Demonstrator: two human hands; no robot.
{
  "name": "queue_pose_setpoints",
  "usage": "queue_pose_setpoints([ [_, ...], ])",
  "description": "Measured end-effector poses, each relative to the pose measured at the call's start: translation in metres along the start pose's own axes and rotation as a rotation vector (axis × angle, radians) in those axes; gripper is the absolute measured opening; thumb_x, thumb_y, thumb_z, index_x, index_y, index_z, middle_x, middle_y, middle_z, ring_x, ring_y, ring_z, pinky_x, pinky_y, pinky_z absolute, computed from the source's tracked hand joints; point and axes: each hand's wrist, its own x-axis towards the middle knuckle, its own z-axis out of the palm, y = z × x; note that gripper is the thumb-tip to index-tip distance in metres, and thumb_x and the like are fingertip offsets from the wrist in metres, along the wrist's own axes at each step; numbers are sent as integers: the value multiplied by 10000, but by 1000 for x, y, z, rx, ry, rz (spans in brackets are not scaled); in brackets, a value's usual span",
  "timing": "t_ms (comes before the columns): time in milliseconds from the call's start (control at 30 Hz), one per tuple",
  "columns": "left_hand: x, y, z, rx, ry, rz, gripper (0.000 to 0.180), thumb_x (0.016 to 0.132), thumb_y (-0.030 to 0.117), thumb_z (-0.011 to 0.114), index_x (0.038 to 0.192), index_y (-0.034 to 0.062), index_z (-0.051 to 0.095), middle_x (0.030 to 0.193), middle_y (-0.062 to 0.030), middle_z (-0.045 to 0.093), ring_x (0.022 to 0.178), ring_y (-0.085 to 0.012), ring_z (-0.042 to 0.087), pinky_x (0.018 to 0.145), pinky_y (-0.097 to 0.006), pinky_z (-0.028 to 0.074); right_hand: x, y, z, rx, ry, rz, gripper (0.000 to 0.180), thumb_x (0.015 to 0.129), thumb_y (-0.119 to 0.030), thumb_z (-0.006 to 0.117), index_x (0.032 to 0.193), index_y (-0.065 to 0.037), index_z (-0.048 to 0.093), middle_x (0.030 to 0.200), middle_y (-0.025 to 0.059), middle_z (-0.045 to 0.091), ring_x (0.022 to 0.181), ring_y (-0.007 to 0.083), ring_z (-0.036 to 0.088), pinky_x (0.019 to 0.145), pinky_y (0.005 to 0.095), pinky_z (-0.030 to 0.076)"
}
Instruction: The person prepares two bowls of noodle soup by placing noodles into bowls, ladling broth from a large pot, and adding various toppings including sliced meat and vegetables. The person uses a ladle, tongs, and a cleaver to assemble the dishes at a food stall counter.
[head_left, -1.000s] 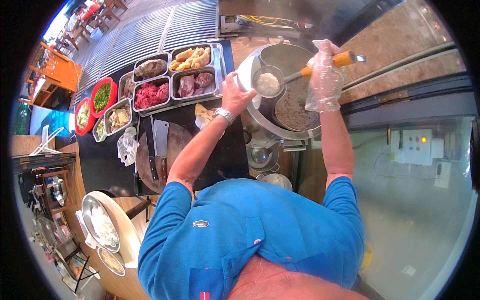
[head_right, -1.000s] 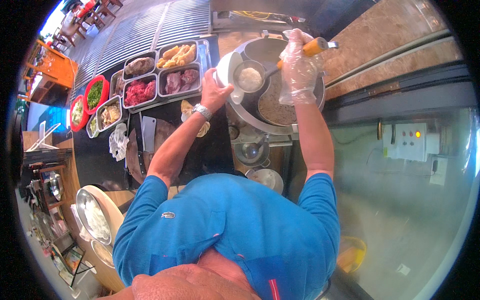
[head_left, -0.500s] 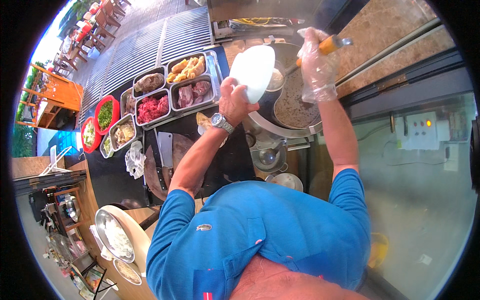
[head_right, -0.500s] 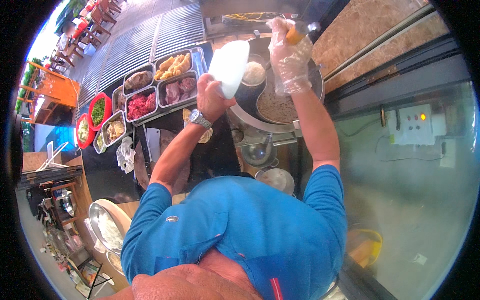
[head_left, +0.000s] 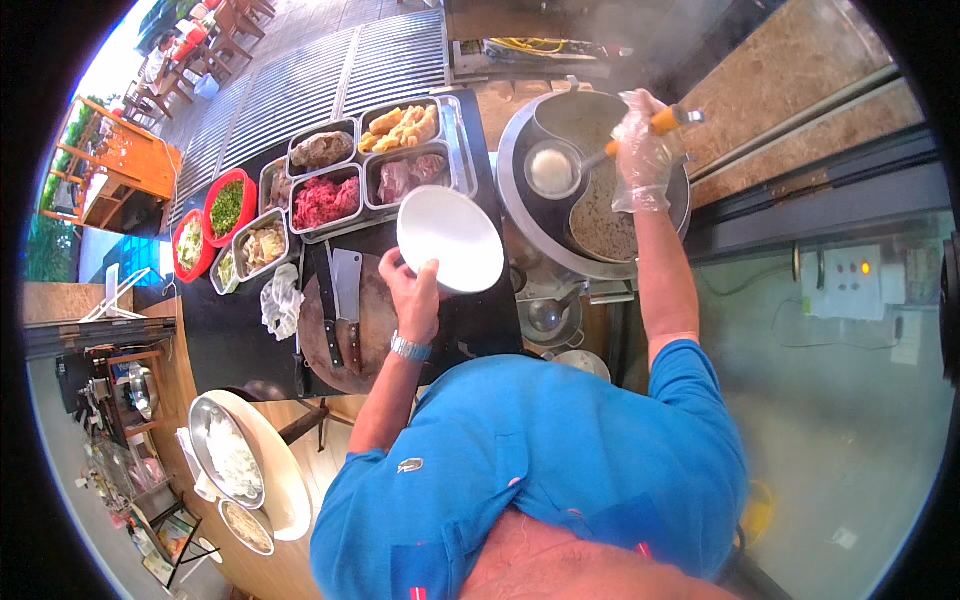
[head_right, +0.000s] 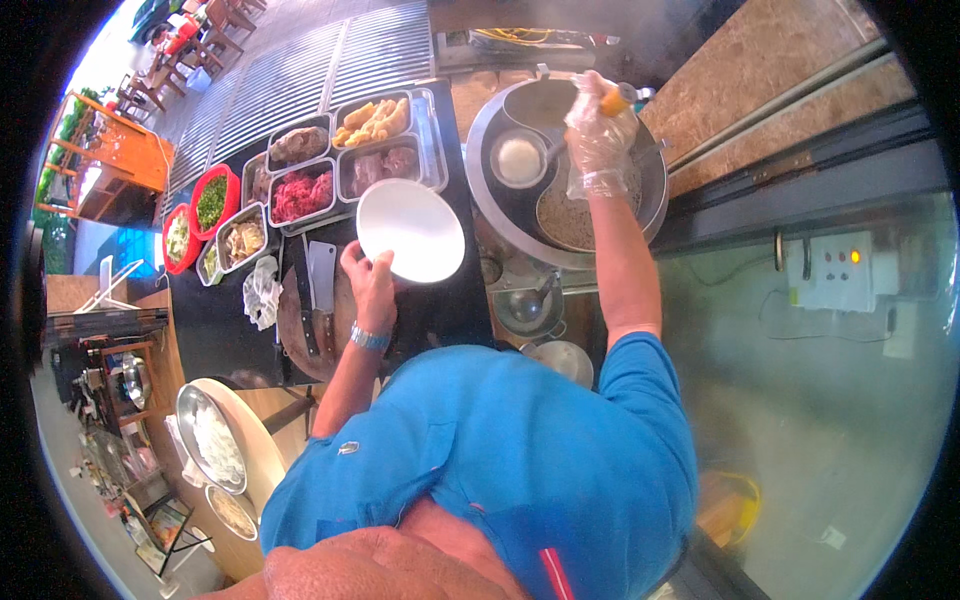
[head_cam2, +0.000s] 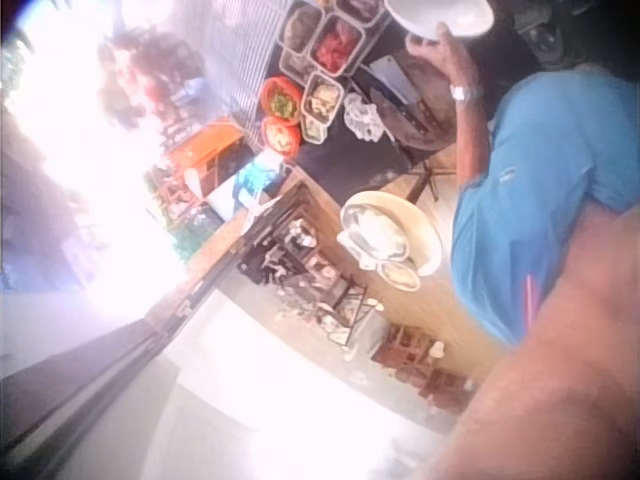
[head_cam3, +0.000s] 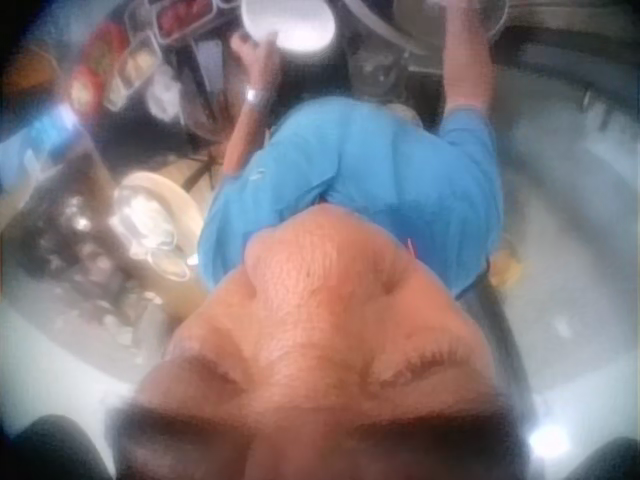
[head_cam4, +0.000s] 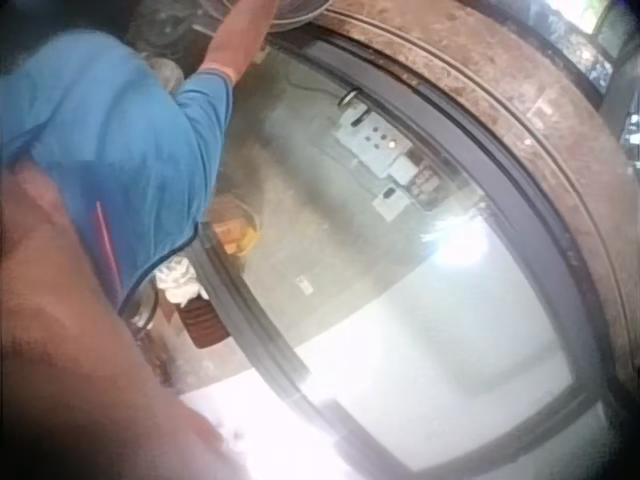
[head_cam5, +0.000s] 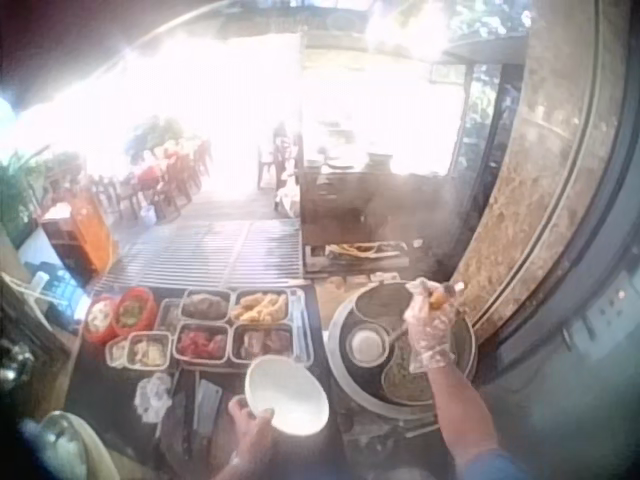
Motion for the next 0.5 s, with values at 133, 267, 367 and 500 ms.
queue_pose_setpoints([
  [133,-25,2,-18,-144,-68,-170,729,915,172,691,1482,93,239,1245,-159,564,1035,-237,682,678,-414,660,19,-26,-19,78,-65,-53,182,999,-201,715,934,-42,655,805,21,641,727,105,617,692,293,501],
  [267,-38,8,-21,-195,-153,-176,672,920,163,629,1473,58,263,1265,-160,568,1028,-227,683,617,-336,647,24,-94,-41,148,10,-285,159,1013,-184,686,977,-39,634,729,7,591,605,97,548,599,280,469],
  [367,-45,18,-25,-183,-148,-243,680,908,146,632,1478,58,273,1259,-153,570,1012,-218,683,607,-330,639,-2,-103,-45,376,-9,-256,152,1013,-171,680,1011,-31,621,741,6,577,594,91,530,595,285,471],
  [500,-48,27,-32,-139,-184,-239,708,897,135,641,1489,58,259,1251,-161,570,1030,-233,684,641,-376,654,-28,-43,2,-200,83,106,164,1003,-189,691,1025,-39,627,844,19,632,746,97,612,698,309,532],
])
